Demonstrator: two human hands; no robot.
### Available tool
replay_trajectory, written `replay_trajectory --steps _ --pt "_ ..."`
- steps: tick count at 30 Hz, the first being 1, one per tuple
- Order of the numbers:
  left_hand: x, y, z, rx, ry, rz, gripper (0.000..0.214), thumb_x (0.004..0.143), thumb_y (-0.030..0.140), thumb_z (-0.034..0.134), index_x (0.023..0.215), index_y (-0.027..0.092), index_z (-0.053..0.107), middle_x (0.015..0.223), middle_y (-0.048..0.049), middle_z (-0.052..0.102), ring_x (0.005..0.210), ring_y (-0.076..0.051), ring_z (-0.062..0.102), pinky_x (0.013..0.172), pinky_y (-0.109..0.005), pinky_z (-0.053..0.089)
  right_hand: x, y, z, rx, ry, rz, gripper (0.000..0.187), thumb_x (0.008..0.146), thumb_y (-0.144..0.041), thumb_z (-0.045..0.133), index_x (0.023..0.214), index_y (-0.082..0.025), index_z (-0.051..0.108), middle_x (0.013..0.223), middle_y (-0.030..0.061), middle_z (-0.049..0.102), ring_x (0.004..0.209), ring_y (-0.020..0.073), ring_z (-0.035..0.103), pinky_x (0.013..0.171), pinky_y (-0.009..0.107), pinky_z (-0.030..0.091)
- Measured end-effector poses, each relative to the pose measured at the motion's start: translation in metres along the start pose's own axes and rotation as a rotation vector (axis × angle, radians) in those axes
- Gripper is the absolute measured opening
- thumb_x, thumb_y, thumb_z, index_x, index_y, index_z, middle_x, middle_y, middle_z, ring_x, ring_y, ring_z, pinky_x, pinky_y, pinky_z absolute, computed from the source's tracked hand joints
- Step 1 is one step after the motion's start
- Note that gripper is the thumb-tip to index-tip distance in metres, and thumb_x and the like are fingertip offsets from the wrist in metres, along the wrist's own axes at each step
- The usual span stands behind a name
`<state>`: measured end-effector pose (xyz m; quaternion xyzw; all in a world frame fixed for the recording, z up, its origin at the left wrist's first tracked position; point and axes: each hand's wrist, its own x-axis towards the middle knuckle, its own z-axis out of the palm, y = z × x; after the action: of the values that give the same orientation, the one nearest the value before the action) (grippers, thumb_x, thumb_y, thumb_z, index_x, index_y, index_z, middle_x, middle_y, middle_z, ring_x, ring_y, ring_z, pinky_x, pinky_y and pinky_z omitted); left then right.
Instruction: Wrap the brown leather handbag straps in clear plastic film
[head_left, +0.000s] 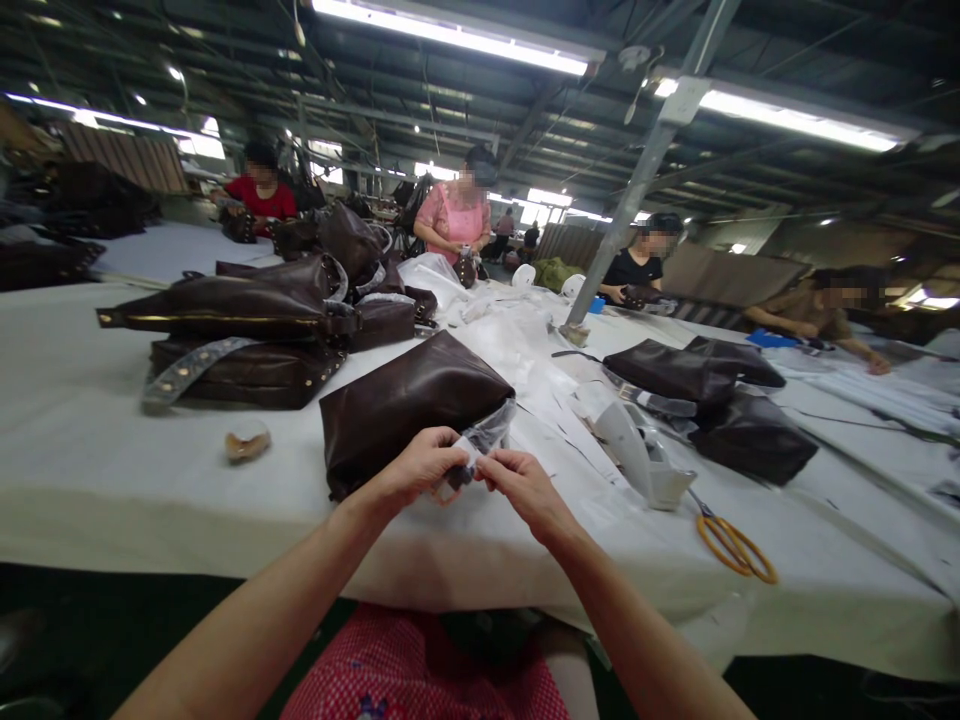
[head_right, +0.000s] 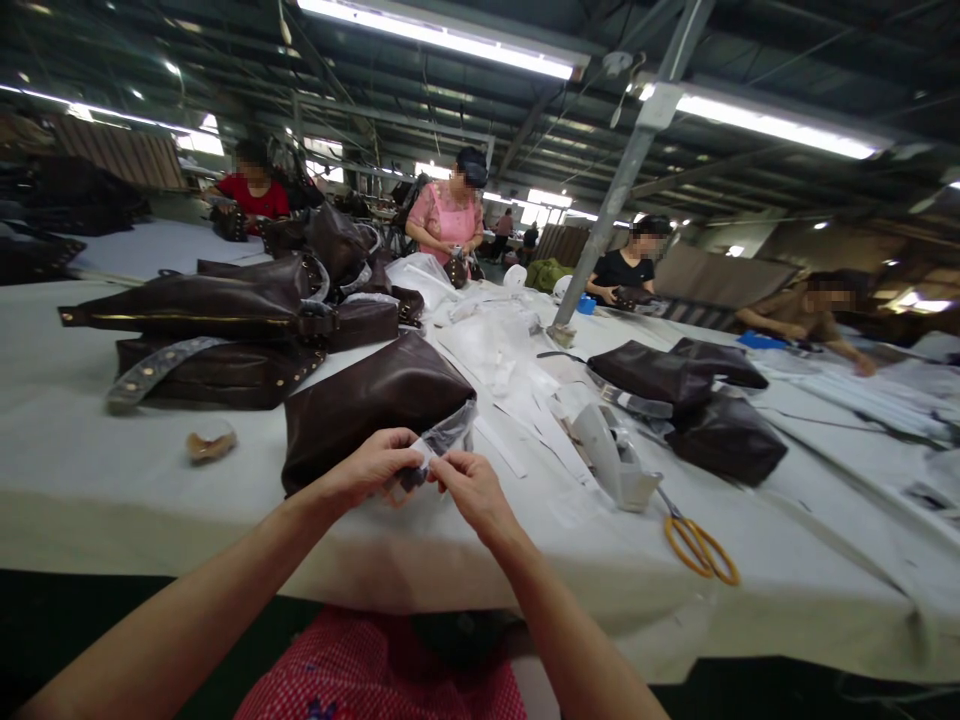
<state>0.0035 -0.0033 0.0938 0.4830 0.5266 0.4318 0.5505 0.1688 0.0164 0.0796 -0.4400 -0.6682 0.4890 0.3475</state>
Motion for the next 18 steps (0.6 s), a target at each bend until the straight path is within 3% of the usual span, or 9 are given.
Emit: replay_trajectory --steps 9,13,18 --pt "-0.006 0.001 -0.001 -0.003 -0.023 0.040 0.010 0.063 0.019 0.060 0.072 0.015 0.059 0.061 -0.0021 0.064 0.050 -0.012 0.056 0.042 -0.019 0.042 0.004 -0.003 0.010 -0.134 0.086 0.034 0.032 0.074 -0.042 0.060 0.051 -0.019 0.059 0.046 -0.0027 0.048 0.047 0.0105 0.039 0.050 0.026 0.028" --pt "-0.008 0.000 -0.006 0.013 -0.062 0.051 0.020 0.065 0.029 0.064 0.079 0.016 0.059 0.069 -0.0036 0.066 0.052 -0.014 0.058 0.038 -0.020 0.041 0.007 -0.009 0.010 -0.166 0.089 0.024 0.031 0.074 -0.040 0.060 0.050 -0.019 0.059 0.045 -0.0029 0.049 0.048 0.0107 0.040 0.051 0.026 0.028" --pt "-0.009 0.002 -0.011 -0.038 -0.012 0.016 0.021 0.067 0.033 0.066 0.075 0.016 0.056 0.061 -0.0003 0.060 0.047 -0.011 0.054 0.039 -0.020 0.043 0.002 -0.021 -0.003 -0.015 -0.158 0.108 0.025 0.071 -0.041 0.067 0.064 -0.018 0.071 0.058 0.0002 0.059 0.055 0.0114 0.042 0.055 0.027 0.030"
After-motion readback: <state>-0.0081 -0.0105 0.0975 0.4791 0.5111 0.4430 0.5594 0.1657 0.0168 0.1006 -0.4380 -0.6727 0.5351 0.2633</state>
